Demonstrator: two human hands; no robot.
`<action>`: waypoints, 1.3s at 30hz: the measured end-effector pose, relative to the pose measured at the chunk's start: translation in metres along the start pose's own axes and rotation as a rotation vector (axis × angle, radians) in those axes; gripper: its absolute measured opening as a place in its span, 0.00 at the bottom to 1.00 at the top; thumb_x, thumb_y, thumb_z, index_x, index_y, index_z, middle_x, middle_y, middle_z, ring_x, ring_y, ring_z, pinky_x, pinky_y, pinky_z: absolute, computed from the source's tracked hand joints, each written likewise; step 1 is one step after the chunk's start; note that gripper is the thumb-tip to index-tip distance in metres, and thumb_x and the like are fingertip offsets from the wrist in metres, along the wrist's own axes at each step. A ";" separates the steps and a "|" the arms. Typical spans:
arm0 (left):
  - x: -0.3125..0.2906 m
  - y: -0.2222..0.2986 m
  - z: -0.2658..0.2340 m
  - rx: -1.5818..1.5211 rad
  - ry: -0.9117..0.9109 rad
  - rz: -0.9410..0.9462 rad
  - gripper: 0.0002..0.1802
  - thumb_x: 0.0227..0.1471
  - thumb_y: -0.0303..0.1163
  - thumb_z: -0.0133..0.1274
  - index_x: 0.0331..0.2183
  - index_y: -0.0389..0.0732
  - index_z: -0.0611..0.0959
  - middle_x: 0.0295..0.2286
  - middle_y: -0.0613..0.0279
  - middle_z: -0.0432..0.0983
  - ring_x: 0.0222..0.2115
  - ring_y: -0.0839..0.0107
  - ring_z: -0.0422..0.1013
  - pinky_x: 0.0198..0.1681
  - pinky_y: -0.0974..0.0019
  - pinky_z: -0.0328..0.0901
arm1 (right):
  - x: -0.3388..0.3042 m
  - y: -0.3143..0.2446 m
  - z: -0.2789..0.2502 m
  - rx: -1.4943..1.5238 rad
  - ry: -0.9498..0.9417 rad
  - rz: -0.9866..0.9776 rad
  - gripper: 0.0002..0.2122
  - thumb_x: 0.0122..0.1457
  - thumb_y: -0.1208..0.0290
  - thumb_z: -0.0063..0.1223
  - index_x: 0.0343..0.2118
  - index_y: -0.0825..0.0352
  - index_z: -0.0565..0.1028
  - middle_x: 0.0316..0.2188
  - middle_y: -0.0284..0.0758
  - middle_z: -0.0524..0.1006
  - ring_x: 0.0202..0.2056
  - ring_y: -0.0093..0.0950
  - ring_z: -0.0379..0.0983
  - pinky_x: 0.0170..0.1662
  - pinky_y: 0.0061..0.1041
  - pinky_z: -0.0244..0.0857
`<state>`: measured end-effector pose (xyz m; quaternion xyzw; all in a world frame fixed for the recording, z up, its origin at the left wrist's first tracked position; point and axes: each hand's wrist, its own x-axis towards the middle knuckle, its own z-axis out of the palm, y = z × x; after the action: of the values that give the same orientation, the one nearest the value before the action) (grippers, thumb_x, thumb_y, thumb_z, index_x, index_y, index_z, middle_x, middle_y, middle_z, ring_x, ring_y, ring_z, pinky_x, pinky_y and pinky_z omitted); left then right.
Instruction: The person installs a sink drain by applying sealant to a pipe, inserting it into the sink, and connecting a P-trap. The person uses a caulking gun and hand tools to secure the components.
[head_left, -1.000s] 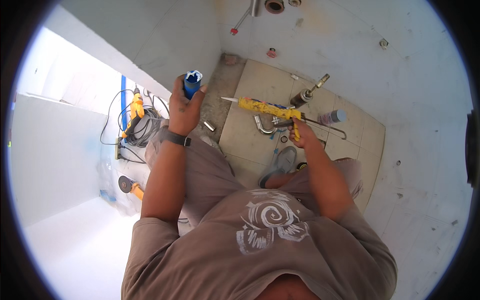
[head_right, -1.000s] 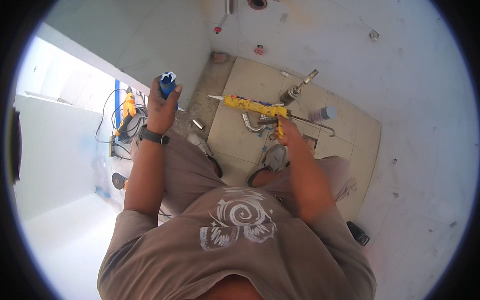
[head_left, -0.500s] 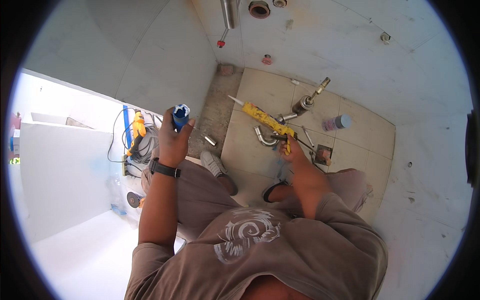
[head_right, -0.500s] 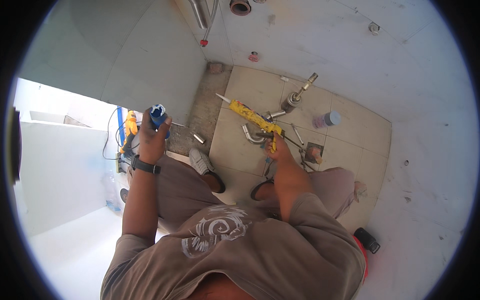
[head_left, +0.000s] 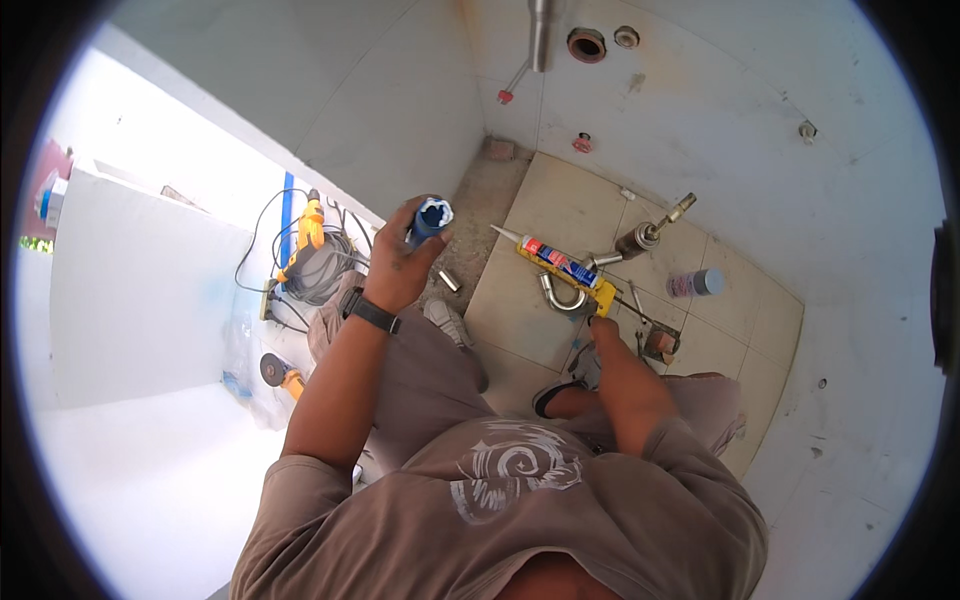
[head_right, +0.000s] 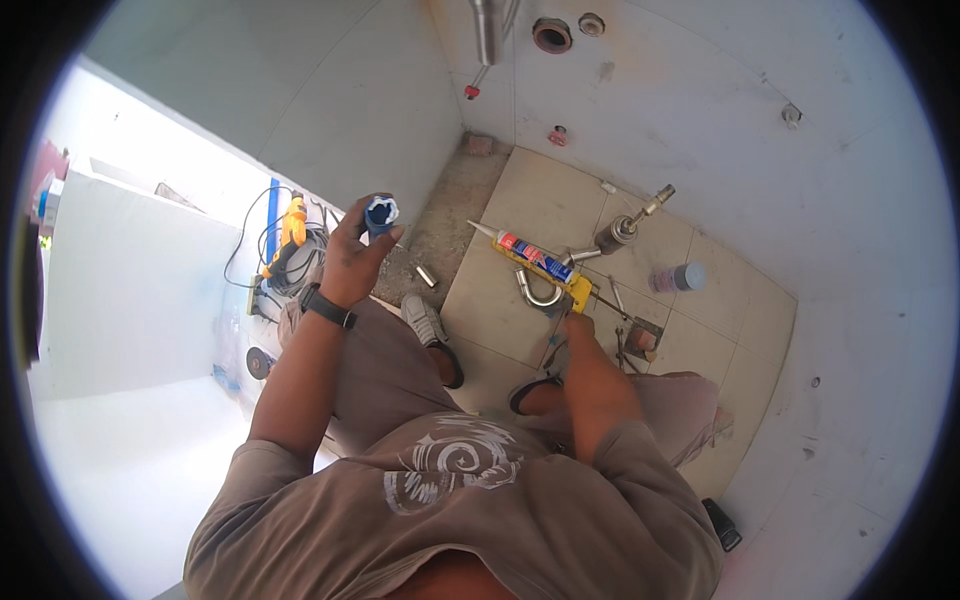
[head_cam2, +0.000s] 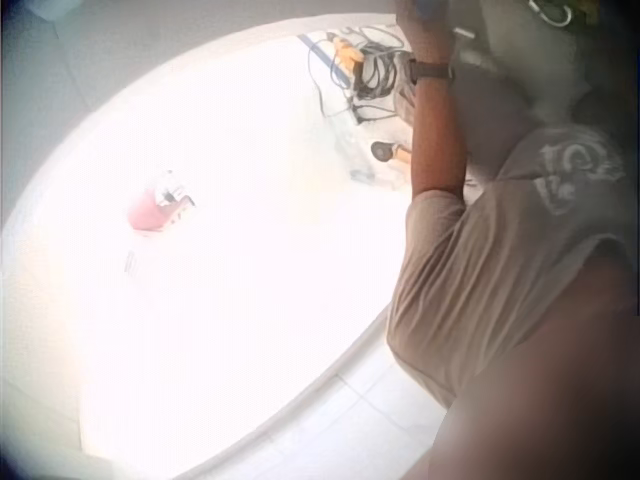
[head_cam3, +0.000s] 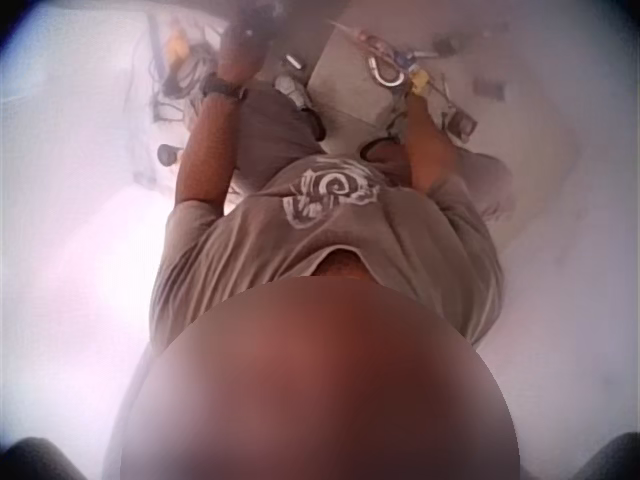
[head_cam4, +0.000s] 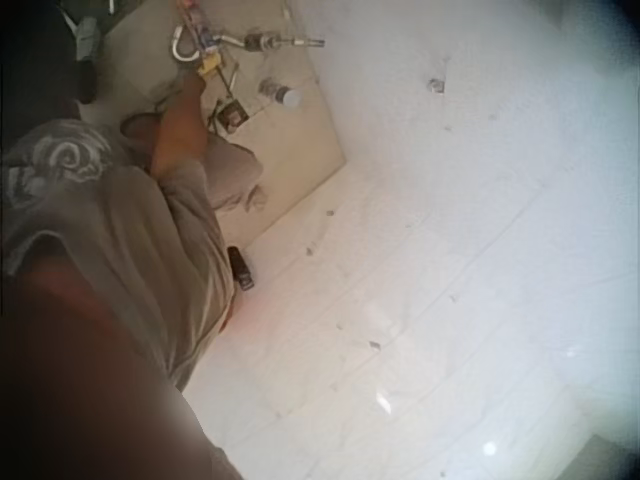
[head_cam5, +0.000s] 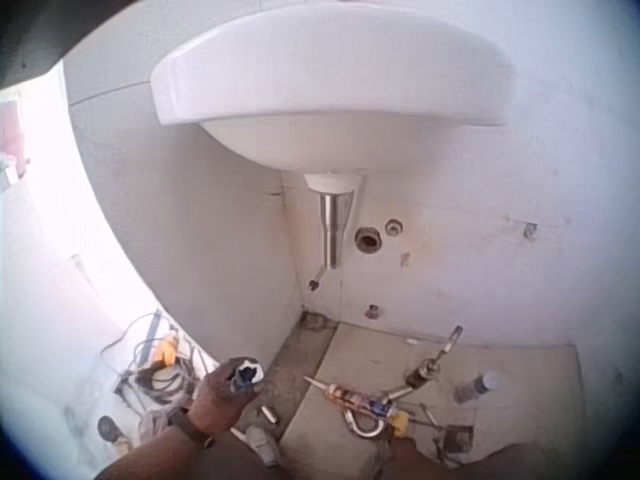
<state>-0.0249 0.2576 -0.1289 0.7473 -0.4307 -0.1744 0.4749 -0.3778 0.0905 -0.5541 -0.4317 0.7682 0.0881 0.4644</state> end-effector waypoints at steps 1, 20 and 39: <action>0.001 0.001 -0.001 0.015 0.002 0.014 0.24 0.52 0.25 0.64 0.51 0.36 0.79 0.41 0.55 0.80 0.45 0.66 0.76 0.52 0.65 0.68 | 0.002 0.004 -0.001 -0.224 -0.024 -0.168 0.25 0.64 0.51 0.54 0.50 0.71 0.79 0.46 0.46 0.82 0.49 0.42 0.79 0.51 0.37 0.71; -0.001 0.019 -0.004 0.119 -0.210 0.022 0.25 0.48 0.35 0.69 0.45 0.38 0.76 0.32 0.47 0.80 0.35 0.45 0.78 0.39 0.54 0.71 | -0.401 -0.208 -0.181 -0.259 -0.256 -1.570 0.27 0.59 0.70 0.58 0.63 0.59 0.70 0.46 0.39 0.77 0.46 0.35 0.76 0.50 0.33 0.71; -0.006 0.019 -0.010 -0.091 -0.593 0.181 0.19 0.46 0.31 0.67 0.41 0.36 0.83 0.30 0.53 0.79 0.31 0.59 0.74 0.37 0.60 0.69 | -0.438 -0.221 -0.183 -1.059 -0.124 -1.721 0.33 0.55 0.73 0.56 0.65 0.44 0.66 0.39 0.34 0.73 0.39 0.36 0.76 0.47 0.39 0.70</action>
<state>-0.0303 0.2645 -0.1087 0.6004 -0.6069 -0.3609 0.3754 -0.2442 0.1118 -0.0482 -0.9841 0.0326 0.0750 0.1578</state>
